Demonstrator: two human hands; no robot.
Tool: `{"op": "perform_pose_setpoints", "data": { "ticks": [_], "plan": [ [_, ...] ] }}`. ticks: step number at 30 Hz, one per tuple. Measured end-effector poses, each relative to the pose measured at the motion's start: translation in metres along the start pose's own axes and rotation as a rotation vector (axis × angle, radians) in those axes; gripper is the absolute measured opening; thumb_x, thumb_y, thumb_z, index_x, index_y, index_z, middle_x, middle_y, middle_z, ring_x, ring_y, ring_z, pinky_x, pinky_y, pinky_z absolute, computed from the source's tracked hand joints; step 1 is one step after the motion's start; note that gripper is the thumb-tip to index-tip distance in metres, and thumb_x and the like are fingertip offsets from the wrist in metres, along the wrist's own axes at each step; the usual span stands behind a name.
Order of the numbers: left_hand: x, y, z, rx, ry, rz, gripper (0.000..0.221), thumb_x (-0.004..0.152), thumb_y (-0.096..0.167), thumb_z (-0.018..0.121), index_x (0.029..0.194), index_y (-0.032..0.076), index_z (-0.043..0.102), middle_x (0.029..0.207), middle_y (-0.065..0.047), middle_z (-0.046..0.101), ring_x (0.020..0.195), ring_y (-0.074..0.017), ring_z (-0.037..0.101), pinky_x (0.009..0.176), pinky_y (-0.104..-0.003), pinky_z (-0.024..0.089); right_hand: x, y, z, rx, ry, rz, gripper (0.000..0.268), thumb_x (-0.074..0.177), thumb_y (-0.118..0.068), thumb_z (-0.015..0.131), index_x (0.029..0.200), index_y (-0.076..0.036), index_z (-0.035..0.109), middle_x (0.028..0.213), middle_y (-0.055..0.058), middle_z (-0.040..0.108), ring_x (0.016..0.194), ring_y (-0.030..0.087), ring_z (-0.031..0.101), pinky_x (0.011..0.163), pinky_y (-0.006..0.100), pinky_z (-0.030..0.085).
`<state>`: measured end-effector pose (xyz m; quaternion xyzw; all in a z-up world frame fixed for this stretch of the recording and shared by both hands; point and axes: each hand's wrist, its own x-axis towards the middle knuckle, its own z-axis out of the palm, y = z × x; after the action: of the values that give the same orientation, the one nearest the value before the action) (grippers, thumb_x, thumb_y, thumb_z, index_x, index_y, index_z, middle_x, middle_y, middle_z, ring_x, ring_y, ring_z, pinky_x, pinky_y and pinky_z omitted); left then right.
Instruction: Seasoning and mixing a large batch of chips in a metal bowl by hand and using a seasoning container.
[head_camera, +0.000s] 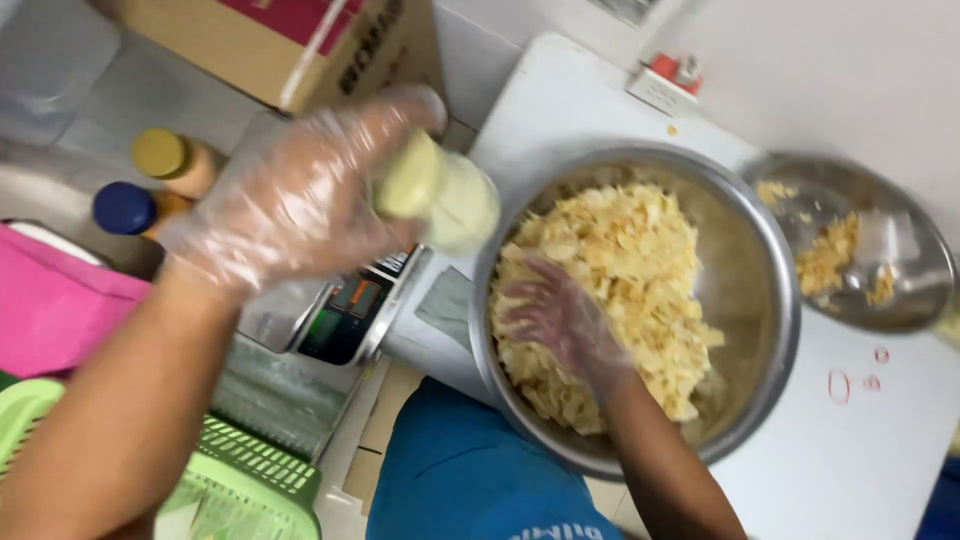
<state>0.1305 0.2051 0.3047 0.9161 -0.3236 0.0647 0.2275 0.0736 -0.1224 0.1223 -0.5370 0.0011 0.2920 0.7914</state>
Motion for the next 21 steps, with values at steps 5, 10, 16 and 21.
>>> {"op": "perform_pose_setpoints", "data": {
  "ticks": [5,10,16,21],
  "plan": [
    [0.034,0.100,0.059,-0.491,-0.076,0.165,0.056,0.094,0.021,0.075,0.134,0.005,0.041,0.112,-0.021,0.070,0.096,-0.0364,0.074,0.072,-0.039,0.067,-0.026,-0.011,-0.002,0.877,-0.480,0.069,0.109,0.080,-0.065,0.068,0.163,-0.011,0.020,0.160,0.026,0.031,0.134,0.046,0.050,0.088,0.058,0.064],
    [0.031,0.149,0.119,0.357,-0.090,0.337,0.073,0.104,0.061,0.046,0.157,0.012,0.033,0.154,-0.018,0.045,0.138,-0.0321,0.048,0.110,-0.045,0.046,-0.083,-0.015,-0.009,1.014,-0.274,0.005,0.098,0.085,-0.060,0.070,0.155,-0.002,0.033,0.149,0.026,0.046,0.137,0.043,0.048,0.107,0.050,0.053],
    [0.035,0.185,0.166,0.350,0.090,0.535,0.072,0.101,0.072,0.035,0.143,0.014,0.046,0.121,-0.010,0.052,0.101,-0.0211,0.052,0.094,-0.037,0.052,-0.130,0.015,-0.036,1.013,-0.104,-0.218,0.061,0.103,-0.029,0.064,0.155,-0.014,0.038,0.150,0.022,0.048,0.140,0.033,0.048,0.120,0.046,0.042],
    [0.051,0.225,0.165,0.121,-0.125,0.256,0.059,0.103,0.059,0.044,0.131,0.008,0.053,0.106,-0.012,0.055,0.090,-0.0237,0.060,0.082,-0.038,0.056,-0.125,0.021,-0.047,0.856,-0.008,-0.355,0.070,0.103,-0.059,0.036,0.144,-0.006,0.056,0.121,0.022,0.070,0.100,0.036,0.071,0.096,0.059,0.056]
  ]
}}
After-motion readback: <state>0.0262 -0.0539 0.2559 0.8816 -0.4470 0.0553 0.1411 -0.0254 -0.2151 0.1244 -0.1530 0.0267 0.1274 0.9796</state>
